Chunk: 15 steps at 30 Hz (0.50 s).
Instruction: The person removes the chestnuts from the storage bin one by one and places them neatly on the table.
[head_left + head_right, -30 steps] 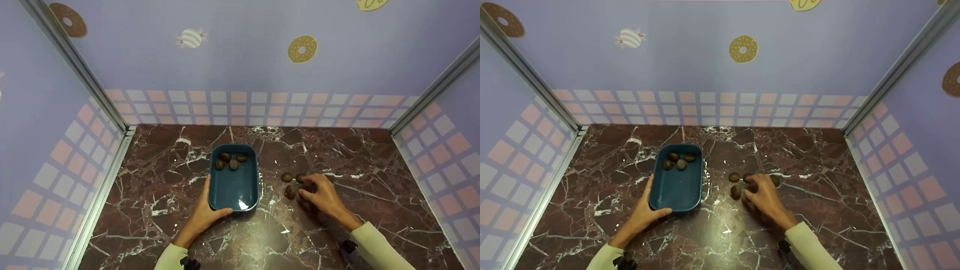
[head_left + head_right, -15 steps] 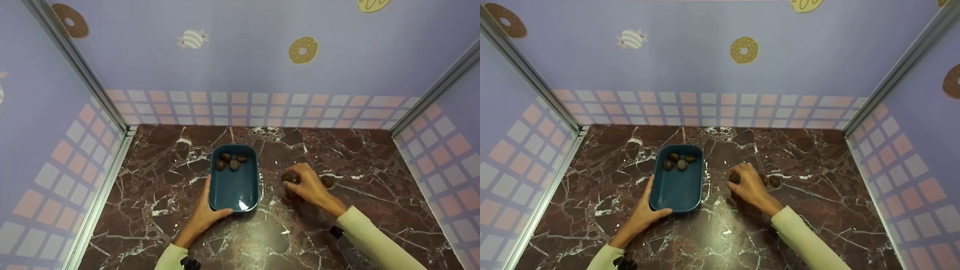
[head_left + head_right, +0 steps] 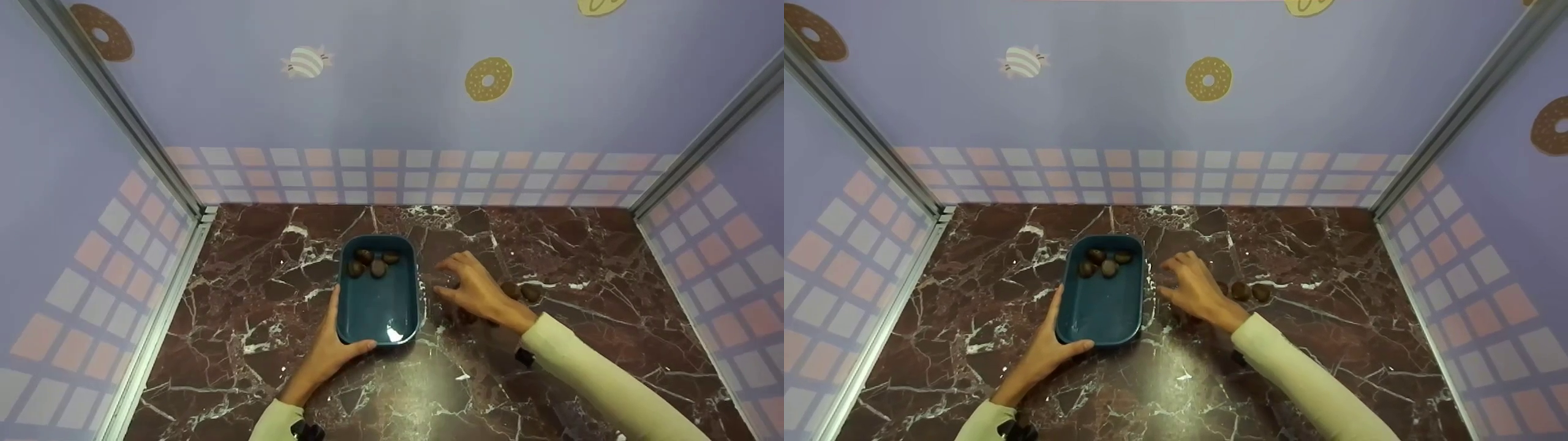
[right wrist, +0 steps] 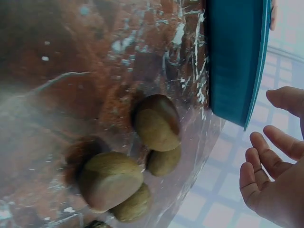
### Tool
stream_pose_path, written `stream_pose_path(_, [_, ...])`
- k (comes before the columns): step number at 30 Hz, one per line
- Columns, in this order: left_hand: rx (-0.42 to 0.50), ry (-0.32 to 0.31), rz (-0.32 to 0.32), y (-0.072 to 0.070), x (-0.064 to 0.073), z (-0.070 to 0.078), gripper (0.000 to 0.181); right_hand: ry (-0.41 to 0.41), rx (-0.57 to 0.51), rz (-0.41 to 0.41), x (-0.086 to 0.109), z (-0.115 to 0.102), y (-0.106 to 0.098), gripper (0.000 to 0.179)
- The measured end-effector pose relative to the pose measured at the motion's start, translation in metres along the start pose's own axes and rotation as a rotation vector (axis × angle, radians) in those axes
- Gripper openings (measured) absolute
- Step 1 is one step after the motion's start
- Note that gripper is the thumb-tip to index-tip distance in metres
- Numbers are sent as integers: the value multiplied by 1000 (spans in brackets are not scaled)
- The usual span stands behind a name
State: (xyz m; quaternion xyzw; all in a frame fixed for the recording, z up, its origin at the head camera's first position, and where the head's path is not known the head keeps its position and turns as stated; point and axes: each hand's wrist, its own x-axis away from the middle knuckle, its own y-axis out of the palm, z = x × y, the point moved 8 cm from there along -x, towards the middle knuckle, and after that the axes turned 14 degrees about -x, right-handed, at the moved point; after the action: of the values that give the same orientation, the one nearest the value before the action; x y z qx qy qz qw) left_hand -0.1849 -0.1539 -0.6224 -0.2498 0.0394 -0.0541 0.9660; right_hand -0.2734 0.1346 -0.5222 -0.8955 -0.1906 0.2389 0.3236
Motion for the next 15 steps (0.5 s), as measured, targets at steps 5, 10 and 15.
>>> stream_pose_path(5, [11,10,17,-1,-1,0,139,-39,3,-11,-9,-5,6,40])
stream_pose_path(10, [7,19,19,1,-2,-1,139,-76,5,-28,-15,-11,12,39])
stream_pose_path(15, [19,20,20,0,-1,-2,140,-105,7,-47,-22,-16,20,39])
